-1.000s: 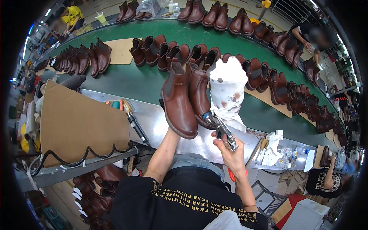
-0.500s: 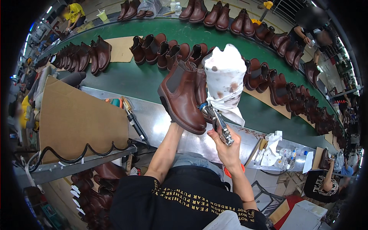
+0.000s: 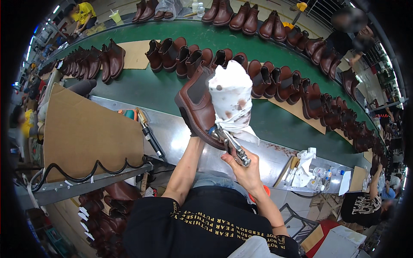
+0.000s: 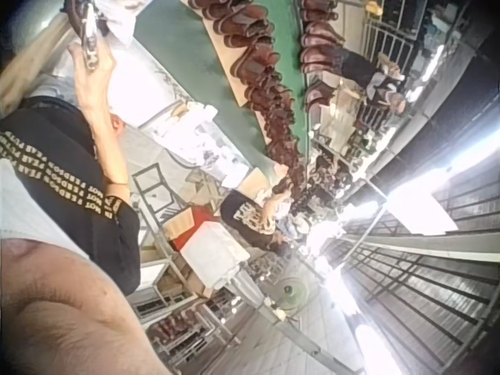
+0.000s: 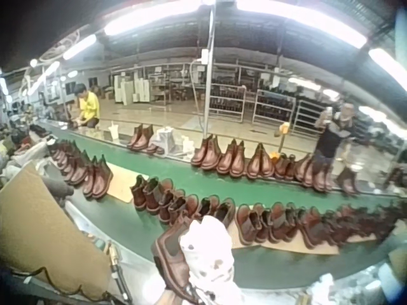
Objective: Cleaning and inspecting boots on a manufacturing line using an air nozzle and a white cloth.
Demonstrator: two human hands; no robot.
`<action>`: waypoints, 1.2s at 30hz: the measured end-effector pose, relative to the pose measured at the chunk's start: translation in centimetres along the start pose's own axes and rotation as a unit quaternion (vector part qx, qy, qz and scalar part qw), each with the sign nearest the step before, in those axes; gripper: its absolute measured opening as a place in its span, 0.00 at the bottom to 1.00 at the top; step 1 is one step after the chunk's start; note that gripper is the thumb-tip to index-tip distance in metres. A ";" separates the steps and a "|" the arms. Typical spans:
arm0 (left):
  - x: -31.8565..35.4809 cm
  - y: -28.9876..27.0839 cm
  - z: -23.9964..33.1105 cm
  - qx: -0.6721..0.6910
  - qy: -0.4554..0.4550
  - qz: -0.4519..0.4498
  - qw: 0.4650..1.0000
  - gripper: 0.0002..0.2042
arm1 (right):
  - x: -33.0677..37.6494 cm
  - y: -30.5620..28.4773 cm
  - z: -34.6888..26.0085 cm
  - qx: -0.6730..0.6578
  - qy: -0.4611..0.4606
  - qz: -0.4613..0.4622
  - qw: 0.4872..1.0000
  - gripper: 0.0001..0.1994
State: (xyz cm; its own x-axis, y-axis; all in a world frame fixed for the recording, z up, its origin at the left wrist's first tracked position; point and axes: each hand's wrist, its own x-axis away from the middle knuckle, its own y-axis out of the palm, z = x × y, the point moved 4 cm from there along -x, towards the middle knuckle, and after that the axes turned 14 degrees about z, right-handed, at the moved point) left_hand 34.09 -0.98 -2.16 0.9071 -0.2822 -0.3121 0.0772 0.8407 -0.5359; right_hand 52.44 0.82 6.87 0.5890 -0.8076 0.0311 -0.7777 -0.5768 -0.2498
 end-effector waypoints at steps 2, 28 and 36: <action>-0.3 -0.5 -0.2 -0.013 0.012 0.002 1.000 0.13 | 0.0 0.4 1.7 -0.009 0.037 -0.046 0.998 0.17; 2.3 -3.7 -0.3 0.297 0.009 0.014 0.955 0.12 | 5.3 -11.3 27.0 0.003 0.111 0.376 0.920 0.12; 1.0 -1.6 -32.4 0.160 -0.101 -0.161 0.969 0.14 | 7.1 -14.2 30.7 0.050 0.213 0.376 0.900 0.14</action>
State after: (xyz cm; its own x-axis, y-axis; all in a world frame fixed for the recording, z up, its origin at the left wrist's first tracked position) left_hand 21.48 -17.58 -26.99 0.8748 -0.4845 0.0076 0.4642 0.8335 -0.2996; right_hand 74.40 7.05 -19.04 -0.2508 -0.9512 0.1797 -0.8854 0.1504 -0.4398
